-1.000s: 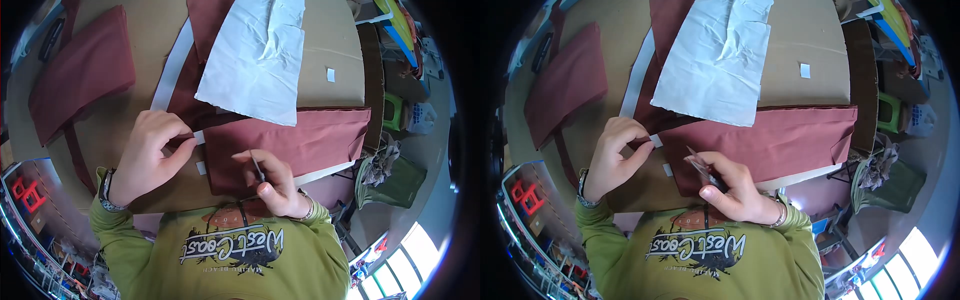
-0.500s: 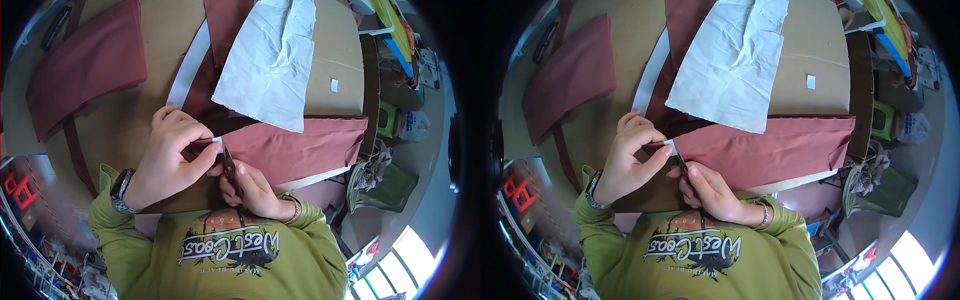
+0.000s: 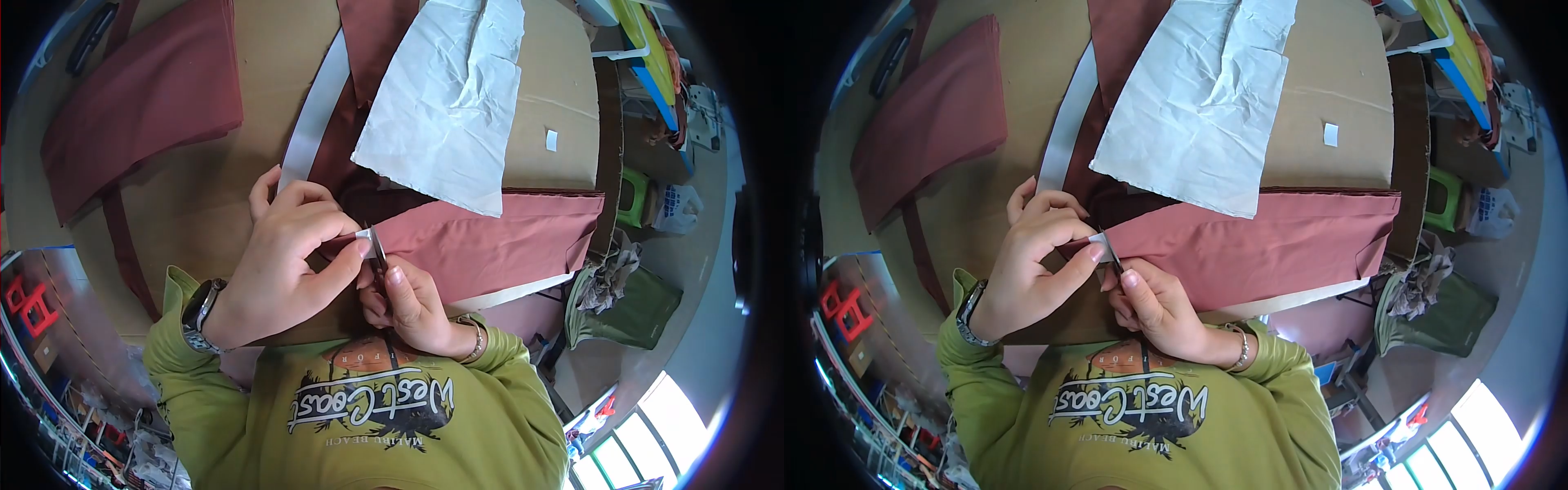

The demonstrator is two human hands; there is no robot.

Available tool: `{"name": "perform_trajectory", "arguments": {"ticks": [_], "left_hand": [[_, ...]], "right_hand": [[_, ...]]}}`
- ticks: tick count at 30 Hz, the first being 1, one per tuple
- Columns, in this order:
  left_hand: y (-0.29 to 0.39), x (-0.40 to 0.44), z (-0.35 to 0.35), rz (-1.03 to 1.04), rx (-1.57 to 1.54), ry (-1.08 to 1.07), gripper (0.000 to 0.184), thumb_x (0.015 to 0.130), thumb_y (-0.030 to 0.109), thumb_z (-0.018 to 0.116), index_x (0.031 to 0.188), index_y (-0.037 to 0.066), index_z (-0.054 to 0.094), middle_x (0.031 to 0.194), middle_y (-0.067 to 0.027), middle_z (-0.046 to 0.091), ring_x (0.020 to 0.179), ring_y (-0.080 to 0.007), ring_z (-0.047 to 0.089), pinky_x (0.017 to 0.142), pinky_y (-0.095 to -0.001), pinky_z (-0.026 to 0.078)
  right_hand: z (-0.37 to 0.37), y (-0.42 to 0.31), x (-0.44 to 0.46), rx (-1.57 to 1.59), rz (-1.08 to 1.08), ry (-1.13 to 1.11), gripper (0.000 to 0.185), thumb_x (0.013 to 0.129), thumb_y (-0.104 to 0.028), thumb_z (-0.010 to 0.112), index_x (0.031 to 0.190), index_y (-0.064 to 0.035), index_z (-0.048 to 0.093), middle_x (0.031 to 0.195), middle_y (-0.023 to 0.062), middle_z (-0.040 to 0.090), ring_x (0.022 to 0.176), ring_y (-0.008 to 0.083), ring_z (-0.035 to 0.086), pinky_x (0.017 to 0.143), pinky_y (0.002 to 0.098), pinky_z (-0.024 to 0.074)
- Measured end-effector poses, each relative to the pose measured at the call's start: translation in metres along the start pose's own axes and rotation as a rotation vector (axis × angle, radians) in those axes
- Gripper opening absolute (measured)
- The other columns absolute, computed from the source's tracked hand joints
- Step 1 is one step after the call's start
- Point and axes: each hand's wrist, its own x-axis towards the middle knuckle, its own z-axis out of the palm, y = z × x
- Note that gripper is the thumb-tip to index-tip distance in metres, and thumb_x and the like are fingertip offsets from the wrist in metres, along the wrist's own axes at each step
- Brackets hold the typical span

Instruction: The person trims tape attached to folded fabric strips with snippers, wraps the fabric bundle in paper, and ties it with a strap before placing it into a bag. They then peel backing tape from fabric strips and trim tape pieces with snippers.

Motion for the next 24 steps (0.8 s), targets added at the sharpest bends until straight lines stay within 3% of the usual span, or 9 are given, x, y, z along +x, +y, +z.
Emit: {"name": "perform_trajectory", "arguments": {"ticks": [9, 11, 12, 14, 16, 19, 22, 24], "left_hand": [[0.005, 0.003, -0.015, 0.046, -0.042, -0.05, 0.005, 0.073, 0.004, 0.057, 0.077, 0.006, 0.058, 0.067, 0.0, 0.054, 0.069, -0.0154, 0.046, 0.084, -0.0319, 0.03], [0.011, 0.008, -0.022, 0.039, -0.074, -0.05, 0.009, 0.073, 0.002, 0.056, 0.081, 0.005, 0.058, 0.069, -0.0007, 0.054, 0.068, -0.0148, 0.046, 0.08, -0.0298, 0.032], [0.014, 0.012, -0.025, 0.03, -0.108, -0.049, 0.013, 0.073, 0.0, 0.056, 0.086, 0.003, 0.058, 0.07, -0.0015, 0.053, 0.067, -0.0141, 0.046, 0.076, -0.0278, 0.033], [0.019, 0.016, -0.03, 0.009, -0.178, -0.05, 0.023, 0.073, -0.004, 0.054, 0.094, 0.001, 0.058, 0.074, -0.0031, 0.053, 0.066, -0.0128, 0.046, 0.068, -0.0236, 0.037], [0.021, 0.019, -0.029, -0.025, -0.212, -0.043, 0.026, 0.073, -0.005, 0.053, 0.098, 0.001, 0.057, 0.075, -0.0031, 0.053, 0.066, -0.0121, 0.046, 0.067, -0.0229, 0.037], [0.022, 0.021, -0.029, -0.152, -0.324, -0.03, 0.035, 0.073, -0.006, 0.052, 0.107, 0.001, 0.054, 0.077, -0.003, 0.052, 0.068, -0.0098, 0.045, 0.063, -0.0205, 0.036], [0.012, 0.021, -0.026, -0.088, -0.257, -0.029, 0.039, 0.073, -0.008, 0.051, 0.111, 0.001, 0.051, 0.079, -0.0043, 0.052, 0.065, -0.0105, 0.046, 0.06, -0.0196, 0.037], [0.006, 0.021, -0.025, -0.021, -0.195, -0.024, 0.044, 0.073, -0.011, 0.051, 0.115, 0.001, 0.047, 0.082, -0.0055, 0.052, 0.063, -0.0111, 0.046, 0.057, -0.0186, 0.038]], "right_hand": [[-0.003, -0.008, -0.003, -0.036, -0.079, 0.045, 0.03, 0.095, -0.029, 0.036, 0.1, -0.001, 0.044, 0.06, -0.0008, 0.037, 0.05, 0.0062, 0.029, 0.044, 0.0169, 0.0261], [-0.01, -0.026, -0.003, 0.059, -0.223, 0.039, 0.026, 0.09, -0.021, 0.048, 0.105, -0.0005, 0.041, 0.06, -0.001, 0.038, 0.05, 0.0058, 0.032, 0.045, 0.0167, 0.0277], [-0.01, -0.039, -0.003, 0.055, -0.229, 0.036, 0.026, 0.09, -0.021, 0.048, 0.105, -0.0005, 0.041, 0.06, -0.001, 0.038, 0.05, 0.0058, 0.032, 0.045, 0.0167, 0.0277], [-0.014, -0.065, 0.001, -0.865, -0.53, 0.408, 0.028, 0.079, -0.008, 0.062, 0.101, 0.0, 0.046, 0.065, 0.0018, 0.048, 0.052, 0.0078, 0.039, 0.045, 0.0178, 0.0326], [-0.03, -0.084, 0.007, -1.373, -0.716, 0.44, 0.033, 0.064, 0.006, 0.067, 0.094, 0.0008, 0.053, 0.073, 0.0035, 0.057, 0.054, 0.0101, 0.045, 0.047, 0.0201, 0.0372], [-0.045, -0.098, 0.005, -1.51, -0.561, 0.419, 0.029, 0.06, 0.008, 0.063, 0.088, -0.0007, 0.059, 0.081, 0.0035, 0.062, 0.055, 0.0112, 0.048, 0.049, 0.0216, 0.0393], [-0.058, -0.111, 0.004, -1.589, -0.543, 0.624, 0.033, 0.059, 0.01, 0.06, 0.09, -0.0023, 0.061, 0.078, 0.0038, 0.062, 0.055, 0.011, 0.049, 0.049, 0.0226, 0.0393], [-0.076, -0.123, 0.011, -1.76, -0.777, 0.847, 0.033, 0.06, 0.01, 0.059, 0.09, -0.0036, 0.061, 0.083, 0.0043, 0.062, 0.056, 0.0112, 0.05, 0.049, 0.0223, 0.0393]]}}
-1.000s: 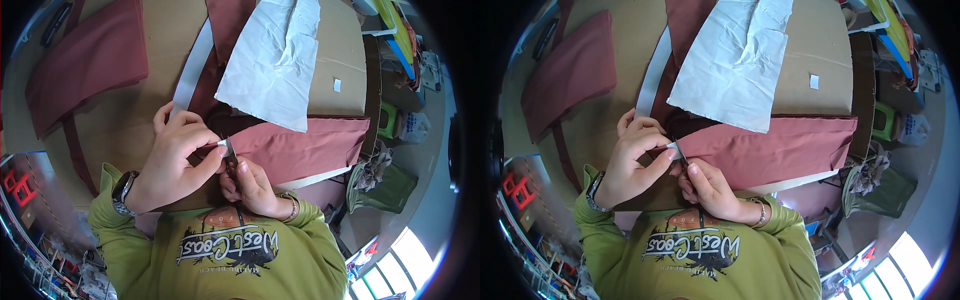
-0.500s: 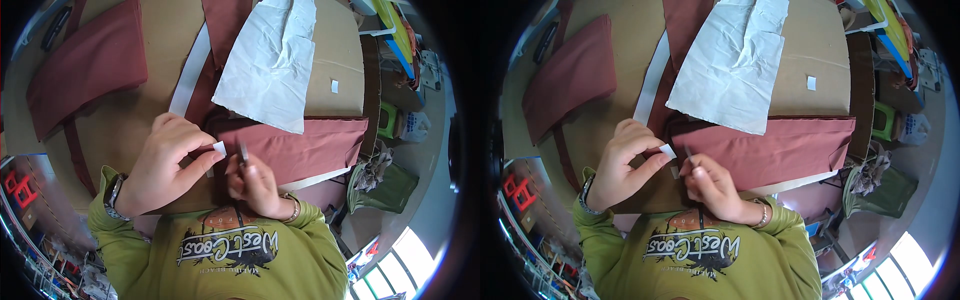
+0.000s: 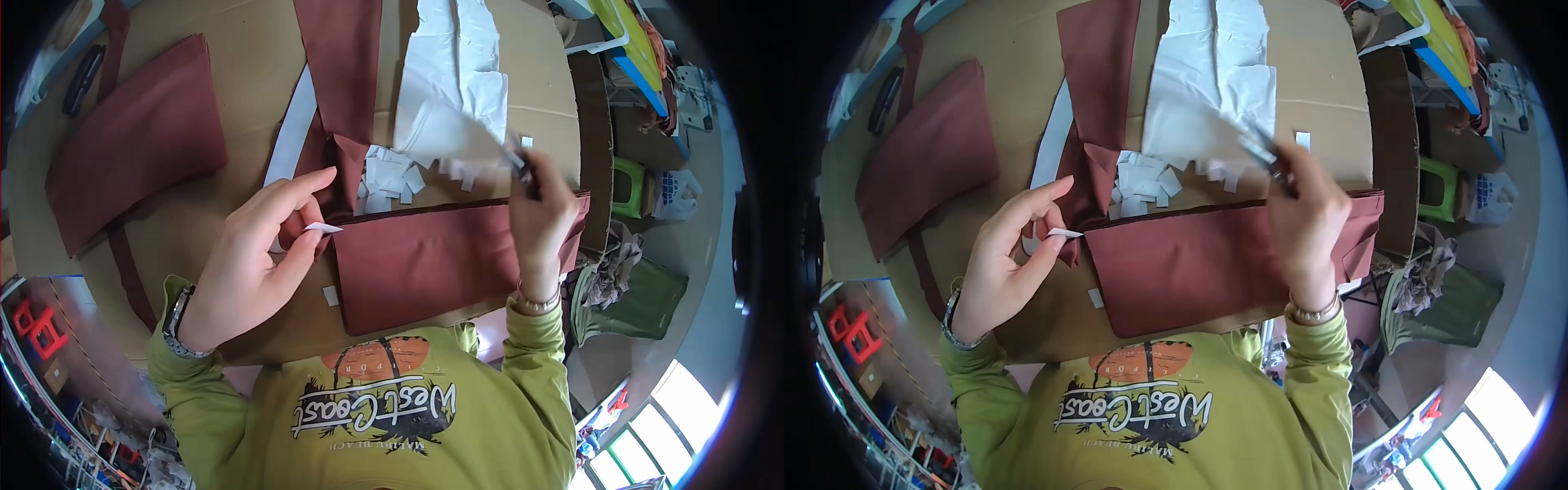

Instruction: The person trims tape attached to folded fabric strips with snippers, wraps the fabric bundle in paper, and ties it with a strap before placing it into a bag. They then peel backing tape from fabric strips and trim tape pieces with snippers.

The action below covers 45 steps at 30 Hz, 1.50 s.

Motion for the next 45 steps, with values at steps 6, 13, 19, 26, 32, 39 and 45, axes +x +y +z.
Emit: {"name": "perform_trajectory", "arguments": {"ticks": [6, 13, 19, 26, 32, 39, 45], "left_hand": [[0.007, -0.001, -0.001, -0.045, -0.128, 0.04, 0.045, 0.074, -0.008, 0.052, 0.117, 0.0, 0.045, 0.09, -0.0049, 0.052, 0.072, -0.0101, 0.05, 0.067, -0.0202, 0.039], [0.022, 0.014, 0.016, 0.078, -0.309, 0.077, 0.048, 0.072, -0.007, 0.056, 0.118, 0.0, 0.043, 0.097, -0.0063, 0.051, 0.074, -0.0117, 0.052, 0.066, -0.0208, 0.042], [0.019, 0.026, 0.016, 0.182, -0.147, 0.073, 0.037, 0.071, -0.004, 0.059, 0.106, -0.001, 0.051, 0.091, -0.0058, 0.053, 0.068, -0.012, 0.051, 0.062, -0.0203, 0.041], [0.011, 0.026, 0.008, 0.092, -0.006, -0.071, 0.015, 0.071, -0.001, 0.06, 0.085, -0.002, 0.057, 0.075, -0.0044, 0.055, 0.06, -0.0112, 0.047, 0.057, -0.0192, 0.037], [0.01, 0.028, 0.009, 0.016, -0.164, 0.097, 0.009, 0.07, 0.0, 0.06, 0.077, -0.003, 0.056, 0.064, -0.0048, 0.055, 0.052, -0.0127, 0.046, 0.049, -0.0226, 0.037], [0.01, 0.025, 0.011, -0.019, -0.214, -0.001, 0.005, 0.072, 0.0, 0.058, 0.076, -0.003, 0.056, 0.066, -0.0047, 0.053, 0.055, -0.0115, 0.042, 0.052, -0.0211, 0.034], [0.007, 0.024, 0.013, 0.019, -0.189, -0.001, 0.005, 0.073, 0.0, 0.058, 0.077, -0.003, 0.057, 0.066, -0.0041, 0.052, 0.056, -0.011, 0.041, 0.054, -0.0207, 0.033]], "right_hand": [[-0.007, 0.016, 0.012, 0.067, 0.078, 0.075, 0.032, 0.062, 0.01, 0.055, 0.091, -0.0029, 0.059, 0.086, 0.0042, 0.059, 0.056, 0.0098, 0.047, 0.048, 0.0199, 0.0374], [-0.006, -0.061, -0.019, 0.823, 0.048, -0.083, 0.033, 0.062, 0.009, 0.055, 0.095, 0.0011, 0.055, 0.08, 0.0036, 0.054, 0.05, 0.0053, 0.036, 0.046, 0.017, 0.0301], [0.008, -0.07, -0.018, 0.934, -0.106, -0.273, 0.027, 0.066, -0.001, 0.07, 0.091, 0.002, 0.059, 0.075, 0.0039, 0.054, 0.055, 0.0094, 0.042, 0.053, 0.0198, 0.0379], [0.014, -0.078, -0.027, 1.069, 0.194, -0.288, 0.02, 0.081, -0.009, 0.059, 0.097, 0.0012, 0.055, 0.069, 0.0019, 0.05, 0.054, 0.0089, 0.038, 0.052, 0.019, 0.035], [0.009, -0.082, -0.036, 1.672, 0.707, -0.68, 0.028, 0.094, -0.022, 0.037, 0.103, 0.0007, 0.051, 0.065, 0.0008, 0.046, 0.054, 0.0077, 0.036, 0.05, 0.018, 0.0315], [0.014, -0.083, -0.04, 1.485, 0.489, -0.756, 0.035, 0.096, -0.026, 0.029, 0.1, 0.0012, 0.05, 0.064, 0.0012, 0.045, 0.054, 0.0075, 0.035, 0.048, 0.0167, 0.03], [0.016, -0.085, -0.041, 1.554, 0.511, -0.724, 0.032, 0.096, -0.025, 0.032, 0.096, 0.001, 0.051, 0.065, 0.0014, 0.045, 0.053, 0.0074, 0.036, 0.047, 0.0155, 0.0295]]}}
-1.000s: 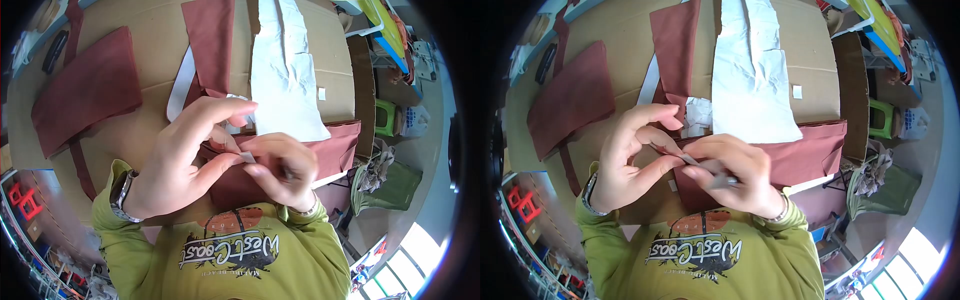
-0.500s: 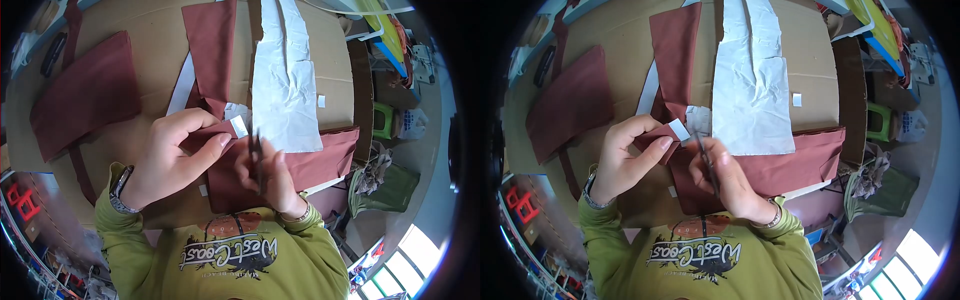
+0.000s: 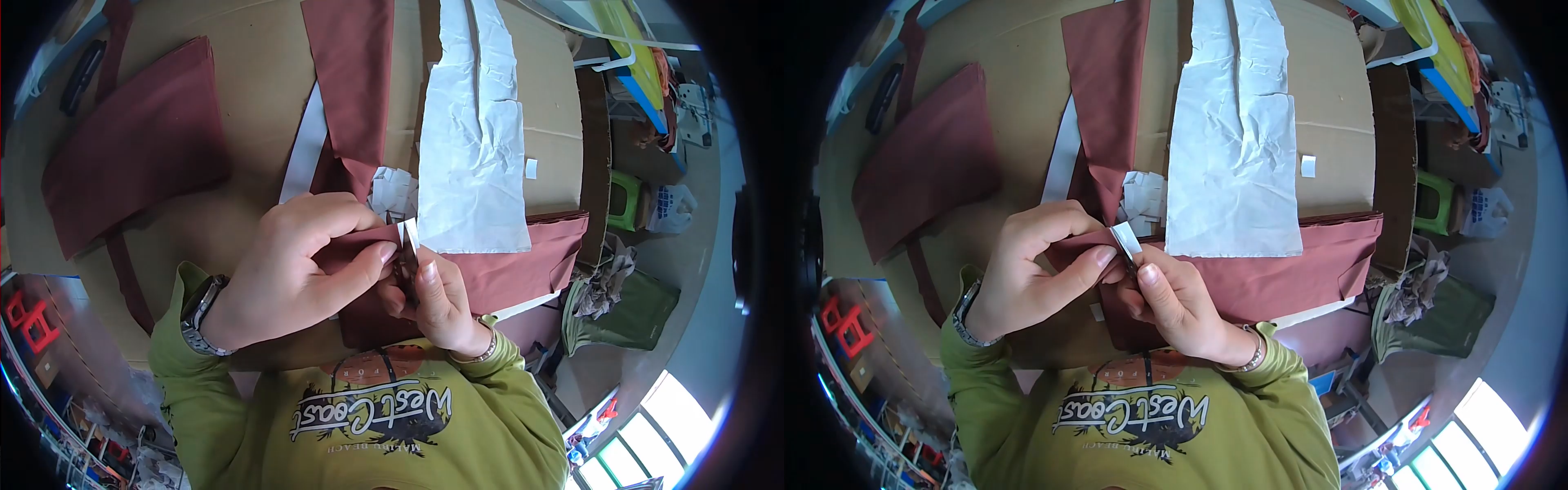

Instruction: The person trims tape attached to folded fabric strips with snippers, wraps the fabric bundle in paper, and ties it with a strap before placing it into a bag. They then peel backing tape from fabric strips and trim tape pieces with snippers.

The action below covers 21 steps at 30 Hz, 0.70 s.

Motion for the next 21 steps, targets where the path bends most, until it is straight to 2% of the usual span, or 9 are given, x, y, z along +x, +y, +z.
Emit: {"name": "perform_trajectory", "arguments": {"ticks": [5, 11, 16, 20, 21], "left_hand": [[0.003, 0.001, -0.002, 0.02, 0.032, -0.016, 0.006, 0.072, -0.001, 0.058, 0.077, -0.002, 0.057, 0.067, -0.0041, 0.053, 0.056, -0.0113, 0.041, 0.053, -0.0211, 0.033], [0.003, 0.001, -0.003, 0.005, 0.009, -0.01, 0.006, 0.071, -0.001, 0.059, 0.076, -0.002, 0.058, 0.067, -0.0042, 0.053, 0.055, -0.0119, 0.041, 0.054, -0.0215, 0.033], [0.006, -0.001, -0.003, 0.064, 0.088, -0.001, 0.005, 0.07, -0.001, 0.059, 0.075, -0.001, 0.058, 0.066, -0.0041, 0.054, 0.057, -0.0125, 0.041, 0.054, -0.0219, 0.033], [0.023, -0.008, -0.014, 0.105, 0.23, 0.047, 0.009, 0.067, -0.001, 0.06, 0.075, 0.0, 0.06, 0.066, -0.0038, 0.054, 0.059, -0.0131, 0.043, 0.056, -0.0224, 0.034], [0.028, -0.013, -0.022, 0.146, 0.28, 0.112, 0.008, 0.066, 0.0, 0.062, 0.074, 0.001, 0.06, 0.066, -0.0031, 0.055, 0.056, -0.0137, 0.042, 0.055, -0.0235, 0.034]], "right_hand": [[0.001, 0.002, 0.0, -0.022, 0.015, 0.067, 0.028, 0.095, -0.023, 0.036, 0.093, 0.0009, 0.05, 0.066, 0.0017, 0.046, 0.054, 0.0076, 0.037, 0.047, 0.0162, 0.0302], [-0.004, 0.006, -0.001, -0.032, -0.001, 0.036, 0.028, 0.095, -0.024, 0.037, 0.091, 0.0002, 0.051, 0.068, 0.0019, 0.047, 0.055, 0.0075, 0.039, 0.047, 0.0175, 0.031], [-0.001, 0.002, -0.003, 0.037, -0.135, 0.09, 0.023, 0.092, -0.022, 0.046, 0.09, 0.0006, 0.052, 0.068, 0.0013, 0.046, 0.054, 0.0073, 0.037, 0.049, 0.0177, 0.0331], [-0.013, -0.019, -0.012, -0.554, -0.289, 0.33, 0.016, 0.079, -0.009, 0.061, 0.09, -0.0005, 0.054, 0.07, 0.003, 0.052, 0.052, 0.0094, 0.044, 0.049, 0.0195, 0.0373], [-0.019, -0.024, -0.013, -0.567, -0.311, 0.327, 0.016, 0.079, -0.009, 0.061, 0.09, -0.0005, 0.054, 0.07, 0.003, 0.052, 0.052, 0.0094, 0.044, 0.049, 0.0195, 0.0373]]}}
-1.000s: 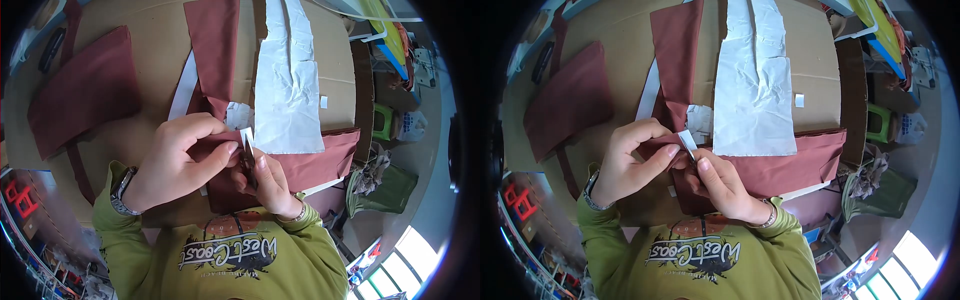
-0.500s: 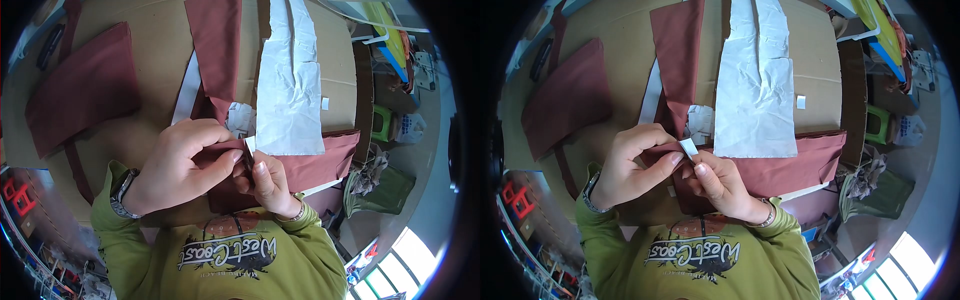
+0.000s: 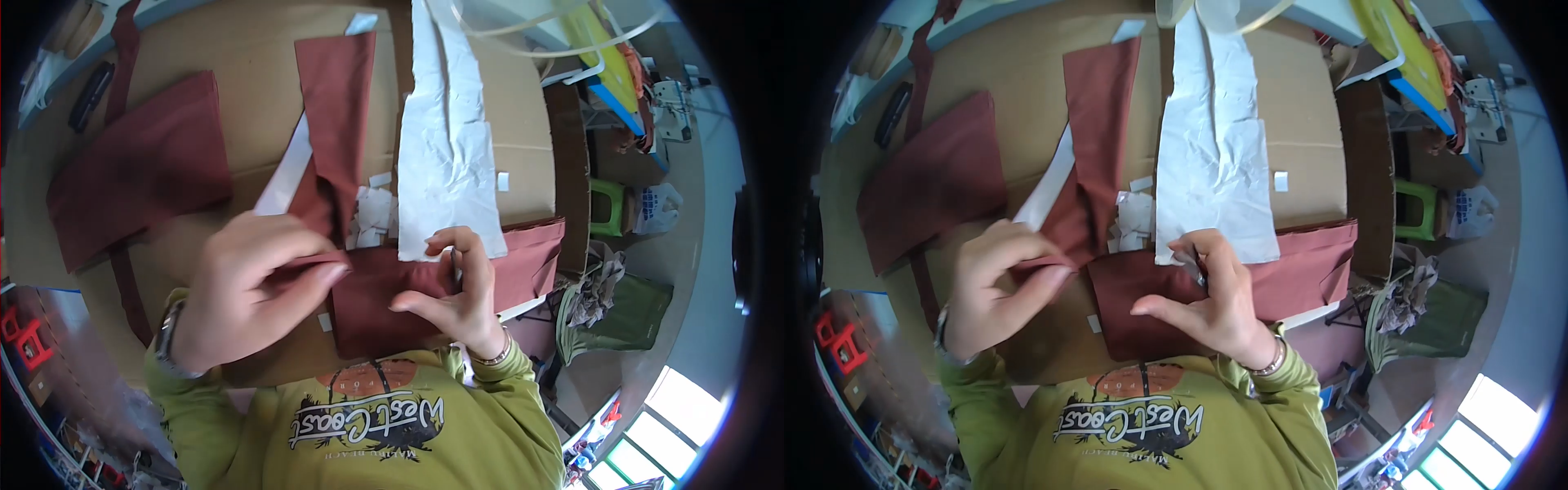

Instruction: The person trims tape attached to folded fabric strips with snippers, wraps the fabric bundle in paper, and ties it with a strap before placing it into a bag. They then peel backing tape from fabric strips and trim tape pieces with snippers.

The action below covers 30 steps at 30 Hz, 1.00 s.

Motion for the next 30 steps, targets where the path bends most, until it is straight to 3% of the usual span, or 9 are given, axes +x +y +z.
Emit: {"name": "perform_trajectory", "arguments": {"ticks": [4, 7, 9, 12, 18, 20, 23, 25, 30], "left_hand": [[0.014, -0.032, -0.047, 0.173, 0.065, 0.357, 0.008, 0.067, 0.0, 0.057, 0.066, 0.008, 0.058, 0.066, -0.0011, 0.056, 0.058, -0.0139, 0.041, 0.057, -0.0264, 0.033], [-0.003, -0.082, -0.093, 0.483, -0.015, 0.602, 0.007, 0.08, 0.024, 0.052, 0.083, 0.018, 0.055, 0.067, 0.0032, 0.048, 0.069, -0.0142, 0.04, 0.071, -0.0327, 0.032], [0.008, -0.111, -0.103, 0.65, 0.017, 0.752, 0.015, 0.078, 0.028, 0.057, 0.09, 0.02, 0.053, 0.068, 0.0046, 0.046, 0.071, -0.0125, 0.041, 0.074, -0.0306, 0.031], [0.018, -0.119, -0.081, 0.946, -0.107, 0.836, 0.006, 0.083, 0.023, 0.043, 0.08, 0.02, 0.048, 0.067, 0.0077, 0.043, 0.067, -0.0121, 0.036, 0.075, -0.0276, 0.032], [0.047, -0.094, -0.014, 0.108, -0.012, 0.11, 0.015, 0.07, 0.0, 0.06, 0.083, 0.004, 0.063, 0.074, -0.004, 0.062, 0.053, -0.0127, 0.049, 0.049, -0.0252, 0.037], [0.025, -0.077, 0.029, 0.045, -0.09, 0.133, 0.019, 0.069, -0.002, 0.06, 0.088, 0.001, 0.061, 0.073, -0.0052, 0.061, 0.056, -0.0141, 0.051, 0.051, -0.0253, 0.039], [0.017, -0.067, 0.062, -0.102, -0.235, 0.11, 0.027, 0.069, -0.001, 0.063, 0.095, -0.001, 0.056, 0.072, -0.0073, 0.061, 0.06, -0.0166, 0.055, 0.053, -0.0268, 0.041], [0.018, -0.064, 0.067, -0.177, -0.305, 0.054, 0.03, 0.07, 0.002, 0.065, 0.098, 0.001, 0.054, 0.073, -0.0081, 0.061, 0.062, -0.0177, 0.057, 0.053, -0.0281, 0.042], [0.03, -0.062, 0.047, -0.268, 0.292, -0.416, 0.033, 0.072, 0.025, 0.067, 0.095, 0.006, 0.054, 0.068, -0.0101, 0.061, 0.057, -0.0234, 0.057, 0.054, -0.0308, 0.042]], "right_hand": [[-0.034, 0.014, 0.013, -0.772, -0.32, -0.155, 0.032, 0.062, 0.002, 0.066, 0.092, -0.0034, 0.057, 0.071, 0.0037, 0.058, 0.053, 0.0133, 0.052, 0.05, 0.0227, 0.0407], [-0.063, 0.015, 0.021, -0.89, -0.31, -0.108, 0.037, 0.057, 0.005, 0.062, 0.091, -0.0069, 0.06, 0.072, 0.0023, 0.062, 0.055, 0.0158, 0.057, 0.05, 0.0257, 0.0423], [-0.081, 0.013, 0.039, -1.046, -0.445, 0.103, 0.036, 0.058, 0.009, 0.06, 0.091, -0.0056, 0.063, 0.069, 0.0034, 0.061, 0.055, 0.0133, 0.054, 0.052, 0.0235, 0.042], [-0.124, 0.021, 0.068, -1.185, -0.435, 0.179, 0.034, 0.059, 0.009, 0.058, 0.089, -0.0058, 0.063, 0.071, 0.0034, 0.062, 0.057, 0.0151, 0.055, 0.054, 0.0238, 0.0432], [-0.121, 0.011, 0.069, -0.908, -0.513, 0.224, 0.027, 0.063, 0.01, 0.05, 0.085, -0.0017, 0.057, 0.09, 0.008, 0.061, 0.071, 0.0181, 0.057, 0.059, 0.0249, 0.0429], [-0.084, -0.005, 0.04, -0.485, -0.288, 0.071, 0.03, 0.059, 0.011, 0.051, 0.088, 0.0007, 0.056, 0.094, 0.0108, 0.06, 0.078, 0.0181, 0.056, 0.064, 0.0234, 0.0432], [-0.028, -0.013, -0.002, -0.112, -0.216, -0.356, 0.02, 0.066, 0.004, 0.062, 0.086, 0.0016, 0.057, 0.087, 0.0079, 0.062, 0.065, 0.011, 0.051, 0.057, 0.0208, 0.0406], [-0.012, -0.006, -0.021, -0.161, -0.246, -0.343, 0.017, 0.071, 0.0, 0.064, 0.087, 0.0018, 0.059, 0.084, 0.0081, 0.062, 0.06, 0.011, 0.051, 0.055, 0.0202, 0.0409], [-0.018, 0.007, -0.044, -0.162, -0.384, -0.293, 0.016, 0.069, 0.004, 0.062, 0.085, 0.0021, 0.061, 0.087, 0.0091, 0.064, 0.063, 0.0132, 0.055, 0.054, 0.0195, 0.0426]]}}
